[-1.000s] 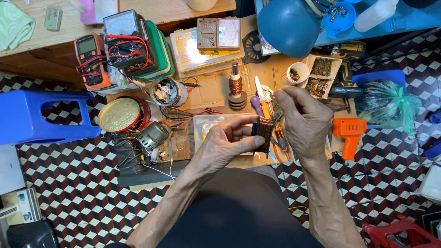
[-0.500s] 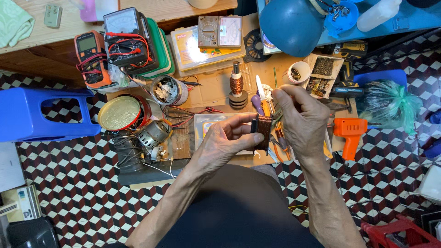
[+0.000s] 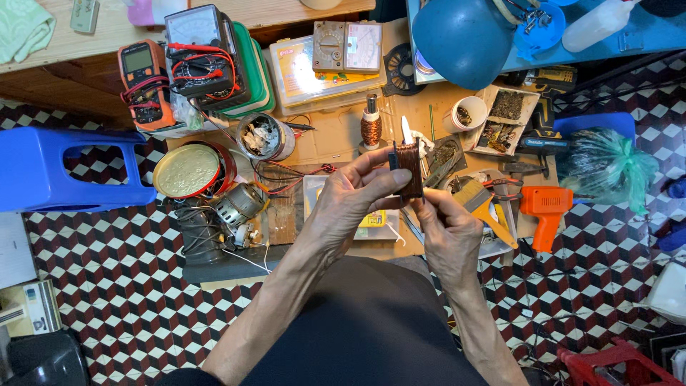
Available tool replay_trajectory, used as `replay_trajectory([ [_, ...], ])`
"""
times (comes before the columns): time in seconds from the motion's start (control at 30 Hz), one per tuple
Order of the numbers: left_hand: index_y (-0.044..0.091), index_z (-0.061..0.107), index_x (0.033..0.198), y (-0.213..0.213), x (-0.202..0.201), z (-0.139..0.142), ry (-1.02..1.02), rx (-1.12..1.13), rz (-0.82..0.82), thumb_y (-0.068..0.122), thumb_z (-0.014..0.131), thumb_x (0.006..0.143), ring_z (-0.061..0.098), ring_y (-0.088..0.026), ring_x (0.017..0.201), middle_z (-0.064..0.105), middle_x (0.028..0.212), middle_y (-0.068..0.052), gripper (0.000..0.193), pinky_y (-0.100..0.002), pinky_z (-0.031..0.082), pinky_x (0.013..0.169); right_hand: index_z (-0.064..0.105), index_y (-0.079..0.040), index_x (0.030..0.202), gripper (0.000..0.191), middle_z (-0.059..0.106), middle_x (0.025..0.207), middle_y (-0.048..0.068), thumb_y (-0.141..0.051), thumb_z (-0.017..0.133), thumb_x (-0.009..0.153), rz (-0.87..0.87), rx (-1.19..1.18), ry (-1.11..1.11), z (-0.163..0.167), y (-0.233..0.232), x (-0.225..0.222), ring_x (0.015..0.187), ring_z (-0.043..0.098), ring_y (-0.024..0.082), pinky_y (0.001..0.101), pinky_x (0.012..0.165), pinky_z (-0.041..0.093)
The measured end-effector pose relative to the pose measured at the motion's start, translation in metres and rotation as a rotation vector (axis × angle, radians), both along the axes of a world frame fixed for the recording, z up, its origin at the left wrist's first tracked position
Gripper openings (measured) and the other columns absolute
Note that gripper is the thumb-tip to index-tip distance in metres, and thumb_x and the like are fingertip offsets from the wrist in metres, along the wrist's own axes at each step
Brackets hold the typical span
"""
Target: The person winds copper wire around a small rectangular core, using their hands to guide and secure the wire. They repeatedly adjust the wire placement and tension while holding the core steady.
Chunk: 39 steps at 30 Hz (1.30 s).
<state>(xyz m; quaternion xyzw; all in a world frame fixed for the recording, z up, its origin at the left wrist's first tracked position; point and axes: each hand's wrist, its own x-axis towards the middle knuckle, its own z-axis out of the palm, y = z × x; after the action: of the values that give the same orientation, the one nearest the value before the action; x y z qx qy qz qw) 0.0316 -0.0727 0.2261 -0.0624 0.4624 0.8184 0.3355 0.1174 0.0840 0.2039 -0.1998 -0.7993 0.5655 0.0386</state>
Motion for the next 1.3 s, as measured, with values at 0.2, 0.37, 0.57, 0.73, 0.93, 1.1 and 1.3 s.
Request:
replay_trajectory([
  [0.2,-0.003,0.048,0.147,-0.002,-0.009,0.007,0.03,-0.028,0.055,0.025,0.08,0.085,0.074,-0.019,0.099,0.074,0.112,-0.015,0.075,-0.033,0.061,0.091,0.076,-0.005,0.105,0.017,0.073,0.077,0.001,-0.02,0.07,0.099,0.046,0.109,0.089,0.009,0.0,0.016,0.067,0.062,0.003,0.0206,0.057,0.048],
  [0.37,-0.002,0.049,0.147,-0.001,-0.011,0.01,0.033,-0.035,0.054,0.025,0.079,0.085,0.074,-0.019,0.099,0.073,0.112,-0.013,0.074,-0.033,0.06,0.091,0.076,-0.005,0.107,0.017,0.074,0.08,0.002,-0.018,0.07,0.099,0.072,0.147,0.116,0.015,0.005,0.016,0.069,0.064,0.004,0.0208,0.06,0.05],
  [0.57,-0.001,0.051,0.146,0.001,-0.011,0.006,0.045,-0.026,0.049,0.026,0.079,0.087,0.073,-0.017,0.098,0.074,0.113,-0.012,0.071,-0.032,0.061,0.091,0.075,-0.005,0.106,0.016,0.074,0.078,0.001,-0.018,0.068,0.099,0.106,0.153,0.142,0.016,0.007,0.017,0.067,0.065,0.003,0.0203,0.057,0.051],
  [0.73,-0.001,0.052,0.143,0.005,-0.011,0.001,0.041,-0.01,0.052,0.025,0.079,0.087,0.074,-0.017,0.098,0.073,0.112,-0.012,0.067,-0.032,0.061,0.091,0.075,-0.005,0.105,0.015,0.074,0.078,0.002,-0.018,0.069,0.099,0.108,0.168,0.162,0.017,0.009,0.019,0.066,0.066,0.005,0.0208,0.056,0.052],
  [0.93,-0.002,0.053,0.141,0.008,-0.01,0.0,0.063,-0.044,0.061,0.024,0.078,0.087,0.074,-0.018,0.098,0.074,0.111,-0.013,0.065,-0.033,0.062,0.09,0.075,-0.006,0.105,0.015,0.073,0.074,0.001,-0.018,0.069,0.098,0.114,0.178,0.145,0.015,0.012,0.019,0.062,0.064,0.004,0.0201,0.052,0.05],
  [1.1,-0.003,0.053,0.142,0.008,-0.009,-0.001,0.088,-0.066,0.055,0.025,0.078,0.087,0.075,-0.018,0.099,0.074,0.111,-0.013,0.066,-0.033,0.063,0.09,0.075,-0.007,0.106,0.015,0.072,0.074,0.0,-0.018,0.068,0.099,0.117,0.158,0.174,0.014,0.011,0.019,0.062,0.064,0.003,0.0188,0.051,0.05],
  [1.3,-0.002,0.05,0.144,0.008,-0.012,-0.005,0.083,-0.078,0.081,0.023,0.079,0.087,0.074,-0.018,0.099,0.074,0.112,-0.015,0.069,-0.032,0.061,0.091,0.075,-0.006,0.106,0.015,0.072,0.073,0.0,-0.018,0.068,0.099,0.121,0.15,0.167,0.016,0.01,0.018,0.061,0.063,0.003,0.019,0.05,0.049],
])
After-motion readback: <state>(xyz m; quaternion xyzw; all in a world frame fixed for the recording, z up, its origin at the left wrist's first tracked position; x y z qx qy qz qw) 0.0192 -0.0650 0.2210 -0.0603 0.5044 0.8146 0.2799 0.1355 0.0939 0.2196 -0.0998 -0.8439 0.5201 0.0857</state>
